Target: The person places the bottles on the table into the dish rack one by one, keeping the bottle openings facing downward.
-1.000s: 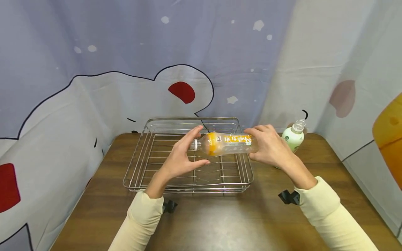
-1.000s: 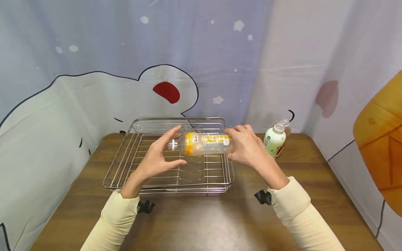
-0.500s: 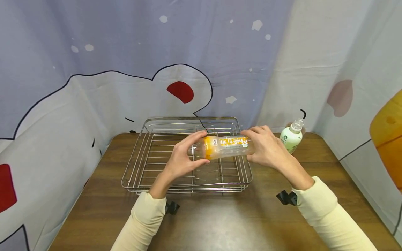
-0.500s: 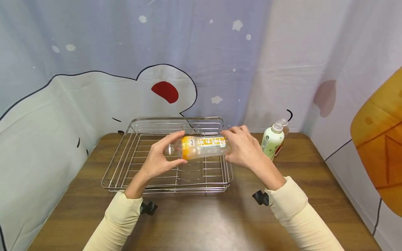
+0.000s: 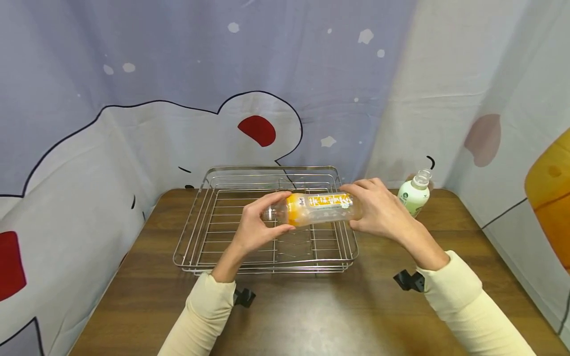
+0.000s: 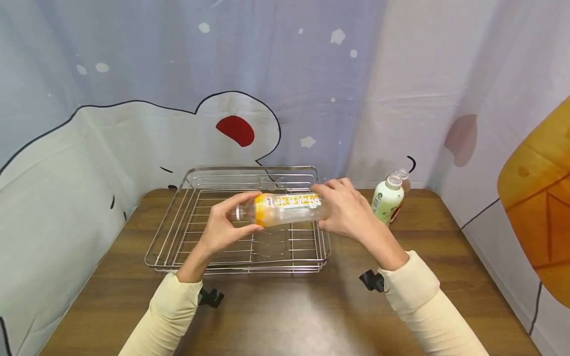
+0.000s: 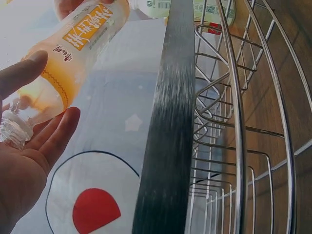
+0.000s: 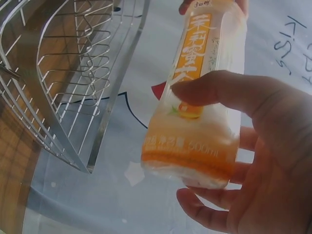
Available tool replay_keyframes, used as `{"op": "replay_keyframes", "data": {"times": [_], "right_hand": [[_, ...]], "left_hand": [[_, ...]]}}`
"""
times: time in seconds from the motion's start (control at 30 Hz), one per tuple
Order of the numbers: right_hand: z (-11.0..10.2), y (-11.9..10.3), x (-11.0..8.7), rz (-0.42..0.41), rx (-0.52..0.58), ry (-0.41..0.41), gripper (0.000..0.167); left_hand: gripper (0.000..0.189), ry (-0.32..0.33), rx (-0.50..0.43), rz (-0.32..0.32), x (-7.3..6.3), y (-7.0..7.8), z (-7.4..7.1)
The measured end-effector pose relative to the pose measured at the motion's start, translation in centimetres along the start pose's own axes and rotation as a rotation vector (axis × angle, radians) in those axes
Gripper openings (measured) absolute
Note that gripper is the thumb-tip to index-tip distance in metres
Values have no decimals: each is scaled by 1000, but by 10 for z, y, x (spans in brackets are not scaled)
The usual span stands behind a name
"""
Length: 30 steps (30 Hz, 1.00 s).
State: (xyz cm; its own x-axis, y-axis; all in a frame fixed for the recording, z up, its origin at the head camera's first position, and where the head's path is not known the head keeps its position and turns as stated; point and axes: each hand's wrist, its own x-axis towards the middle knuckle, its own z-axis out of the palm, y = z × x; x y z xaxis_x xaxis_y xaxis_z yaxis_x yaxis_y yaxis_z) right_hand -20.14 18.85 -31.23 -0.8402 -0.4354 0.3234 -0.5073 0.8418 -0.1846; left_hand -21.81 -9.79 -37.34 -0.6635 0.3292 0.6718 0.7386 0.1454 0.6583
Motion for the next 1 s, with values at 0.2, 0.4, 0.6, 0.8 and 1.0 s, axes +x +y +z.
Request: {"op": "replay_keyframes", "data": {"times": [0.2,0.4,0.6,0.8,1.0], "right_hand": [[-4,6,-3,-34,145,5,77],[-3,22,-11,-47,337,98,86],[5,34,-25,58,749,135,89],[29,40,-36,44,1318,206,82],[54,37,-37,-10,1666,208,78]], "left_hand": [[69,23,-48,-18,-3,-2,-5],[68,36,-90,-59,-6,-3,-9],[68,46,-129,-75,-9,-2,-11],[69,45,-158,-81,-11,1,-12],[68,47,-184,-71,-10,3,-12]]}}
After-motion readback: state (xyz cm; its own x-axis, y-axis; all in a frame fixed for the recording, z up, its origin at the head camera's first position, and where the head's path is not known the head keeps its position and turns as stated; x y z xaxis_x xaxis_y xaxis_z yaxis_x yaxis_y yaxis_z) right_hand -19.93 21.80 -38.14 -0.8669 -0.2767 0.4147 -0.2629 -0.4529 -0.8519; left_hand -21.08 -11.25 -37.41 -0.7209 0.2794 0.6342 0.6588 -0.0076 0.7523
